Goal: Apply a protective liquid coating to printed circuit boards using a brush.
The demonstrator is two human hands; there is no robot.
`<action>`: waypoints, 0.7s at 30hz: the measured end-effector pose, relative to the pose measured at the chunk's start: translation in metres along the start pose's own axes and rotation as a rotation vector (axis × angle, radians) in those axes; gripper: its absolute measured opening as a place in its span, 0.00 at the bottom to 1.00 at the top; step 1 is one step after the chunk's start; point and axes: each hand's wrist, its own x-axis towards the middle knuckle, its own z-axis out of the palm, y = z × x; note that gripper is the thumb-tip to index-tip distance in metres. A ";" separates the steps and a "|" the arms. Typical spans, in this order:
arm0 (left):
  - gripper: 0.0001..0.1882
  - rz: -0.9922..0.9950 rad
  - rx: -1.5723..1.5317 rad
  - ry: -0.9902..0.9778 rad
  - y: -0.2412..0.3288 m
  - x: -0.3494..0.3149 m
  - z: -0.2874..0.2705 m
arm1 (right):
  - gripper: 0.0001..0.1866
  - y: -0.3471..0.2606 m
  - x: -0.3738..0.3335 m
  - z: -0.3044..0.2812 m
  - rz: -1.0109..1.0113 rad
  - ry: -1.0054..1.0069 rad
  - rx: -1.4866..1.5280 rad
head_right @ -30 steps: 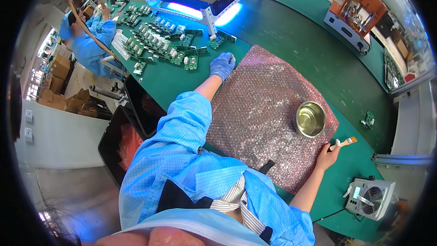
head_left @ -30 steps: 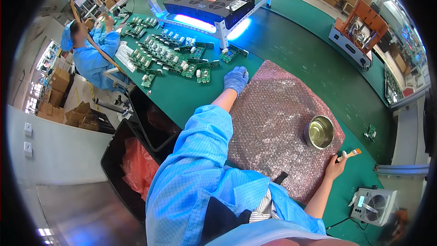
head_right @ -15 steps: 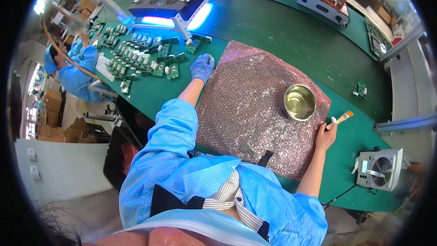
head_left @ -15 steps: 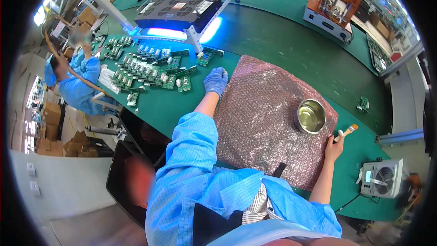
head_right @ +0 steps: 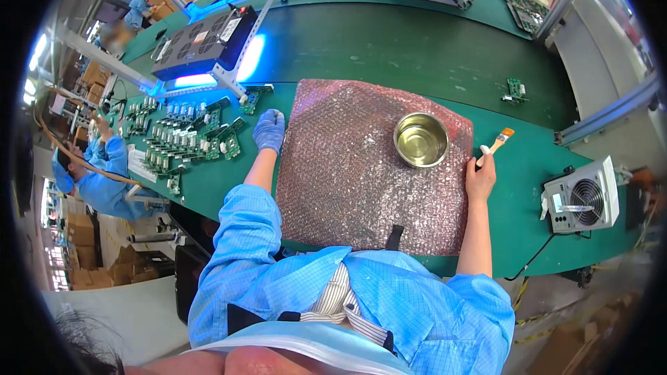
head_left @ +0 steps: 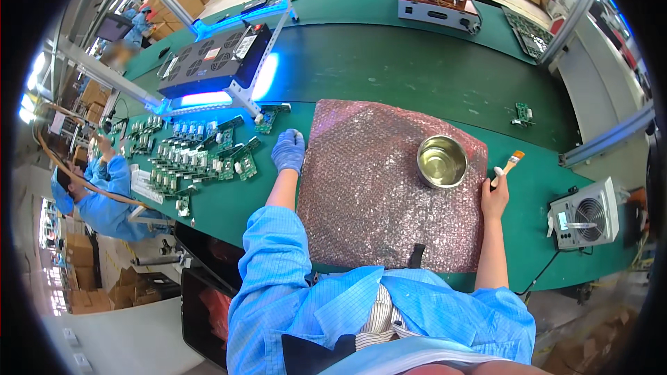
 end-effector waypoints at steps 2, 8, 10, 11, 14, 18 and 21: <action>0.09 0.005 0.004 0.004 0.002 -0.001 -0.002 | 0.16 0.000 0.000 -0.002 -0.013 0.016 -0.011; 0.09 -0.005 0.004 0.016 0.008 -0.001 -0.004 | 0.16 0.001 0.000 -0.002 -0.003 0.012 -0.016; 0.09 -0.006 0.001 0.018 0.006 -0.002 -0.005 | 0.16 0.002 0.001 0.000 -0.002 0.015 -0.003; 0.09 -0.013 0.003 0.022 0.005 -0.002 -0.006 | 0.16 0.001 0.001 0.000 -0.008 0.011 0.001; 0.09 -0.028 0.000 0.018 0.005 -0.001 -0.006 | 0.16 -0.003 0.002 -0.002 0.059 -0.032 0.014; 0.09 -0.085 0.013 -0.050 0.009 0.000 -0.006 | 0.16 0.005 0.000 0.001 -0.003 0.004 0.024; 0.10 -0.109 0.021 -0.072 0.008 0.002 -0.005 | 0.17 0.008 0.000 0.001 -0.040 0.017 0.029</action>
